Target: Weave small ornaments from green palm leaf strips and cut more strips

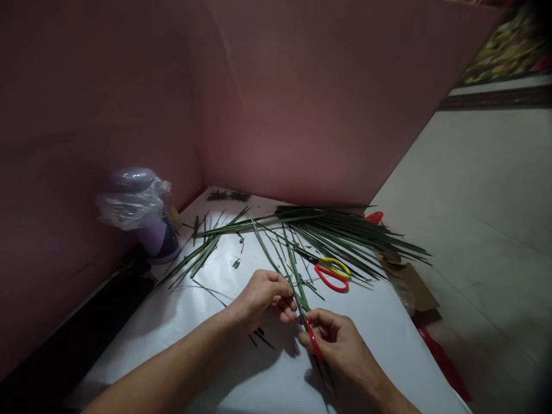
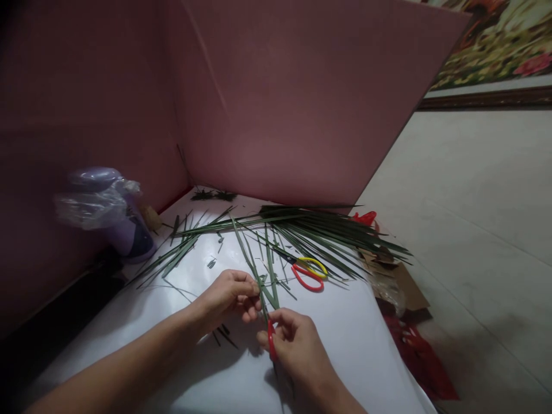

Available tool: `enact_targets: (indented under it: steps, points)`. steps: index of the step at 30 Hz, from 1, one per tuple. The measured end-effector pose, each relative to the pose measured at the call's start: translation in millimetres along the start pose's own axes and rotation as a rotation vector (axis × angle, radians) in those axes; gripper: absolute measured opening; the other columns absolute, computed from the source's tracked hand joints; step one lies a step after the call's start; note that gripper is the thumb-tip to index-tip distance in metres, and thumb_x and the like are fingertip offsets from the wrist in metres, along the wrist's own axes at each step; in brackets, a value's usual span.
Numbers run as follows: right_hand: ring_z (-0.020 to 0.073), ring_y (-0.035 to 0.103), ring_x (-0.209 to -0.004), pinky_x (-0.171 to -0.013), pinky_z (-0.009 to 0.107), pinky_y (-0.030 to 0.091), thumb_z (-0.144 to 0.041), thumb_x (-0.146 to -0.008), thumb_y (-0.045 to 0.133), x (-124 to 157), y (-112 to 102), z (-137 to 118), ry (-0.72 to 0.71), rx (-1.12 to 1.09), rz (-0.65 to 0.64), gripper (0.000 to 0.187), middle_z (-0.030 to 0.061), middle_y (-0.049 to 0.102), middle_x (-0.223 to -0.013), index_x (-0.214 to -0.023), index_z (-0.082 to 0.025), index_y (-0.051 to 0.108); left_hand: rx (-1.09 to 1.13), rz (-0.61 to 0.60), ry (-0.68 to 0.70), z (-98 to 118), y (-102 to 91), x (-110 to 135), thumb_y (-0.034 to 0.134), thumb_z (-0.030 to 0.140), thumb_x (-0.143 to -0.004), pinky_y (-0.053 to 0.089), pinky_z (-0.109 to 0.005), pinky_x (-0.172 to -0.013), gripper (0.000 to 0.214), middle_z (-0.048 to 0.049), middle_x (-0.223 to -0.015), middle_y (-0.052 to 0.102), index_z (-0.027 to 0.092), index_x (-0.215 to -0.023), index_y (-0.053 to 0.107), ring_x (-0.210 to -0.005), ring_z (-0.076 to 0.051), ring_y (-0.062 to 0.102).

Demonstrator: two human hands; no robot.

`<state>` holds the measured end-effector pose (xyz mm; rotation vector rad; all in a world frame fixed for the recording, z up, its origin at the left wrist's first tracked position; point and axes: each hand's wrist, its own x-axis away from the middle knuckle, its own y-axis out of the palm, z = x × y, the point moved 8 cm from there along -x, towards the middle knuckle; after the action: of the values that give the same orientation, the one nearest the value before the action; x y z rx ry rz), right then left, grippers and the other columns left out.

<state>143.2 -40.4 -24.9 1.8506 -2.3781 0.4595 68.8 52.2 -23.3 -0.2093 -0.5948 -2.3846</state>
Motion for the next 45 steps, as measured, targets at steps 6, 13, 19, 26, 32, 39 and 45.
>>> enact_targets:
  steps: [6, 13, 19, 26, 32, 39, 45]
  points:
    - [0.0052, 0.027, -0.046, -0.043, 0.019, 0.022, -0.029, -0.062, 0.067, -4, 1, -1, -0.006, 0.002, -0.018, 0.022, -0.0076, 0.037, -0.048, -0.075, -0.013, 0.06, 0.0, -0.005, -0.019, 1, 1.9, 2, 0.055, 0.014, -0.061, 0.042, -0.021, -0.038, 0.005, -0.0076, -0.054, 0.061, 0.01, -0.063, 0.053, -0.039, -0.013, 0.055]
    - [0.0051, 0.03, -0.045, -0.043, 0.019, 0.022, -0.029, -0.061, 0.068, -4, 3, -8, 0.004, -0.04, -0.014, 0.022, -0.0056, 0.043, -0.05, -0.074, -0.012, 0.061, -0.003, -0.022, -0.031, -3, 2.3, 0, 0.055, 0.015, -0.06, 0.042, -0.021, -0.036, 0.005, -0.0075, -0.053, 0.061, 0.01, -0.061, 0.054, -0.038, -0.013, 0.054]
    - [0.0048, 0.028, -0.044, -0.042, 0.019, 0.02, -0.029, -0.062, 0.067, -6, 3, -8, 0.005, -0.034, -0.033, 0.021, -0.0064, 0.041, -0.048, -0.072, -0.012, 0.061, -0.027, -0.015, -0.028, -4, 2.3, 0, 0.055, 0.015, -0.059, 0.039, -0.02, -0.033, 0.004, -0.0047, -0.049, 0.059, 0.011, -0.06, 0.055, -0.034, -0.011, 0.051]
    - [0.0053, 0.03, -0.045, -0.043, 0.019, 0.022, -0.03, -0.064, 0.067, -10, 0, -2, -0.013, -0.006, -0.053, 0.021, -0.0056, 0.043, -0.051, -0.074, -0.013, 0.06, -0.042, -0.022, -0.047, -7, 2.3, 0, 0.054, 0.014, -0.058, 0.038, -0.021, -0.033, 0.003, -0.0053, -0.05, 0.06, 0.012, -0.059, 0.054, -0.035, -0.012, 0.051]
    - [0.0051, 0.027, -0.045, -0.044, 0.02, 0.021, -0.031, -0.063, 0.069, -12, -1, 1, -0.021, -0.032, -0.056, 0.023, -0.0072, 0.038, -0.049, -0.075, -0.013, 0.059, -0.052, -0.013, -0.064, -4, 4.0, 2, 0.052, 0.013, -0.057, 0.038, -0.021, -0.032, 0.002, -0.0045, -0.048, 0.058, 0.012, -0.057, 0.053, -0.034, -0.012, 0.05]
    - [0.0048, 0.028, -0.046, -0.043, 0.019, 0.021, -0.032, -0.062, 0.071, -11, 0, 0, -0.024, -0.064, -0.076, 0.025, -0.008, 0.037, -0.049, -0.075, -0.013, 0.06, -0.086, -0.021, -0.096, -4, 7.6, 5, 0.052, 0.012, -0.056, 0.037, -0.019, -0.031, 0.002, -0.0021, -0.044, 0.056, 0.012, -0.057, 0.053, -0.033, -0.011, 0.049]
    - [0.0041, 0.026, -0.044, -0.041, 0.017, 0.022, -0.03, -0.063, 0.07, -10, -3, 4, -0.017, -0.079, -0.047, 0.023, -0.0088, 0.035, -0.047, -0.075, -0.013, 0.061, -0.079, 0.003, -0.012, 1, 4.4, 6, 0.056, 0.016, -0.06, 0.04, -0.02, -0.032, 0.007, -0.0005, -0.049, 0.056, 0.014, -0.064, 0.051, -0.036, -0.01, 0.049]
